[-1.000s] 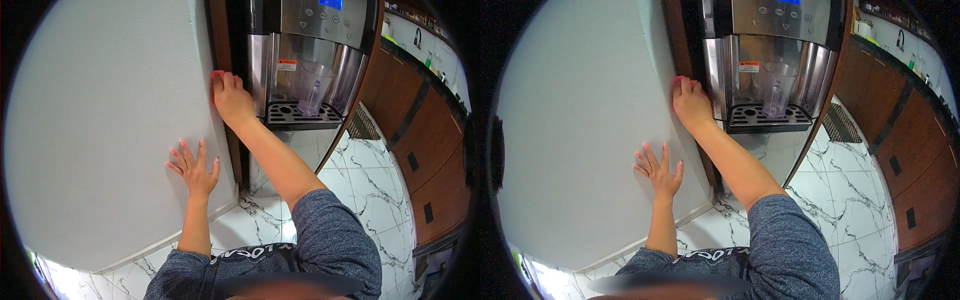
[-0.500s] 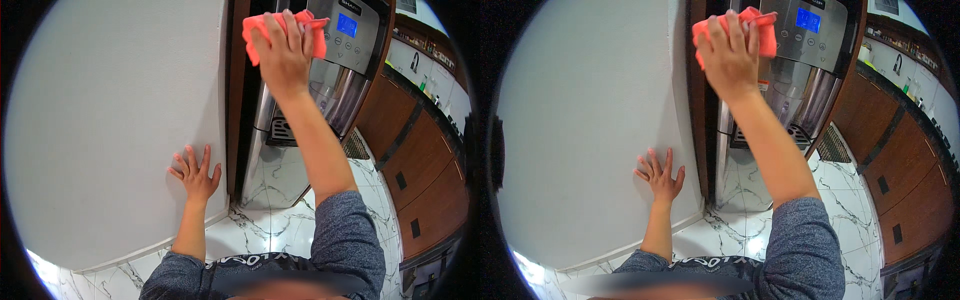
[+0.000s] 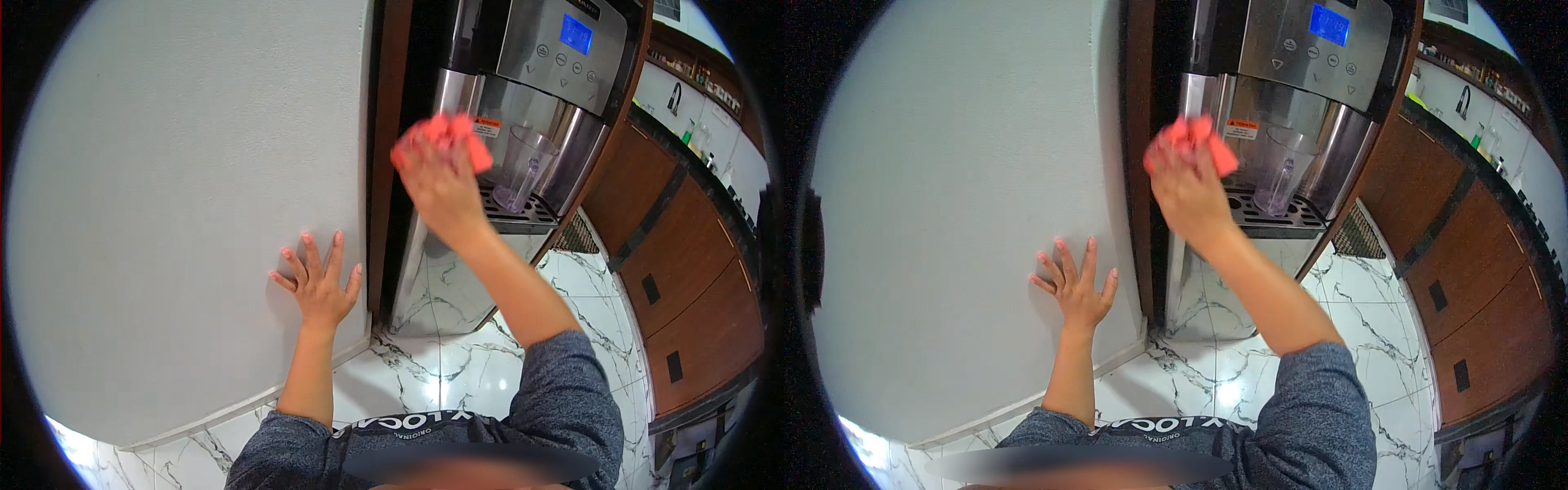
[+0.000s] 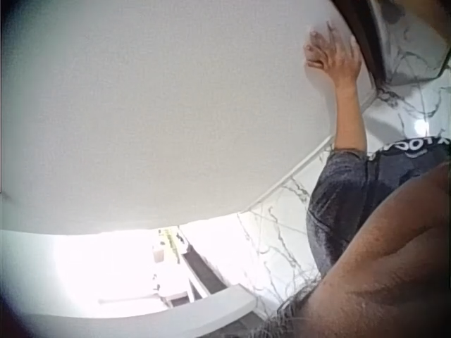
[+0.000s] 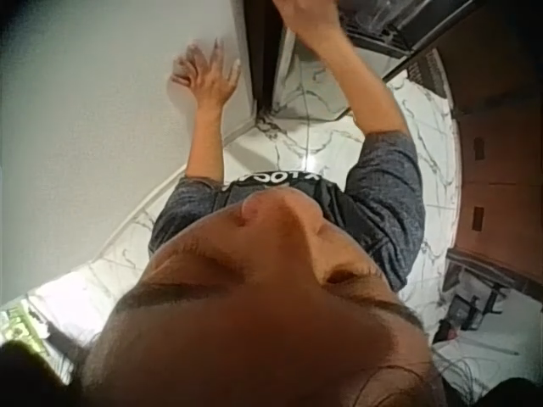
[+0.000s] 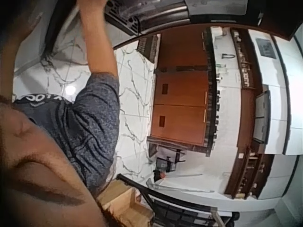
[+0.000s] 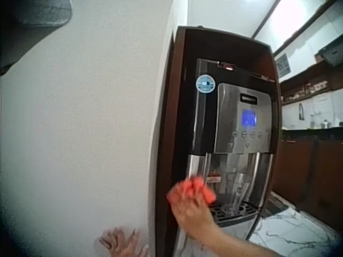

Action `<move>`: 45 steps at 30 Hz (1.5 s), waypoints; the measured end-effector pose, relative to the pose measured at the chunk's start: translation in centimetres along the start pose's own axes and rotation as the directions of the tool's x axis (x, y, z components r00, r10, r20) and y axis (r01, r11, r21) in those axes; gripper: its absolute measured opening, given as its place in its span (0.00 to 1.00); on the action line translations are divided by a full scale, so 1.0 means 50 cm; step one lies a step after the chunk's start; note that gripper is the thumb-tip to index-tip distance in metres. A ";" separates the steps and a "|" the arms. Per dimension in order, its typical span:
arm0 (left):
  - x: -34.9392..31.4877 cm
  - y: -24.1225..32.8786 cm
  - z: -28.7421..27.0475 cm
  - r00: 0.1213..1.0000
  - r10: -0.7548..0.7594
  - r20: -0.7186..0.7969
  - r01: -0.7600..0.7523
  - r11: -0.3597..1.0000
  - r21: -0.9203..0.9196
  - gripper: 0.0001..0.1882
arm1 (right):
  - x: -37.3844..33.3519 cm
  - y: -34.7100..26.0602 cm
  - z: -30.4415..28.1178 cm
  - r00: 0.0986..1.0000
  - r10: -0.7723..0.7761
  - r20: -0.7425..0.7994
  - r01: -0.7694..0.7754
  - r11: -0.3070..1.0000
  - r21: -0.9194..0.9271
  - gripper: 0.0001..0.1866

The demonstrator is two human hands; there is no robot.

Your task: Wiping a water dispenser and washing various dishes in a kitchen sink.

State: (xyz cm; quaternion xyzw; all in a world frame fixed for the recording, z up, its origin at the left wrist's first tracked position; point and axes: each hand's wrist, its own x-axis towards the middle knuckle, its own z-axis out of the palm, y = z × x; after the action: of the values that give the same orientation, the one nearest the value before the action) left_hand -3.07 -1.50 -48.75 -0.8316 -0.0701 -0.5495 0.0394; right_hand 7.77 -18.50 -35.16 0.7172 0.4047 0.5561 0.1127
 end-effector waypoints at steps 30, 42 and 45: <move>-0.044 0.011 0.012 0.976 0.136 0.170 -0.146 0.988 0.047 0.30 | -0.357 -0.215 0.124 0.830 0.558 0.020 -0.497 0.723 0.480 0.24; -0.055 0.039 -0.002 0.923 0.066 0.378 -0.090 0.995 0.048 0.35 | -0.398 -0.108 0.104 0.340 0.932 -0.127 -0.783 0.356 0.511 0.29; -0.069 0.016 0.009 0.946 0.086 0.311 -0.114 0.991 0.075 0.33 | -0.394 -0.154 0.110 0.735 0.678 0.028 -0.631 0.668 0.394 0.27</move>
State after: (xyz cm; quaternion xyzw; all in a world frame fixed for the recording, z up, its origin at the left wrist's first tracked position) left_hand -3.88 -2.48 -52.08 -0.9068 -0.0583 -0.4068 0.0941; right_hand 8.09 -25.82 -55.72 0.7868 0.2251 0.5129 -0.2593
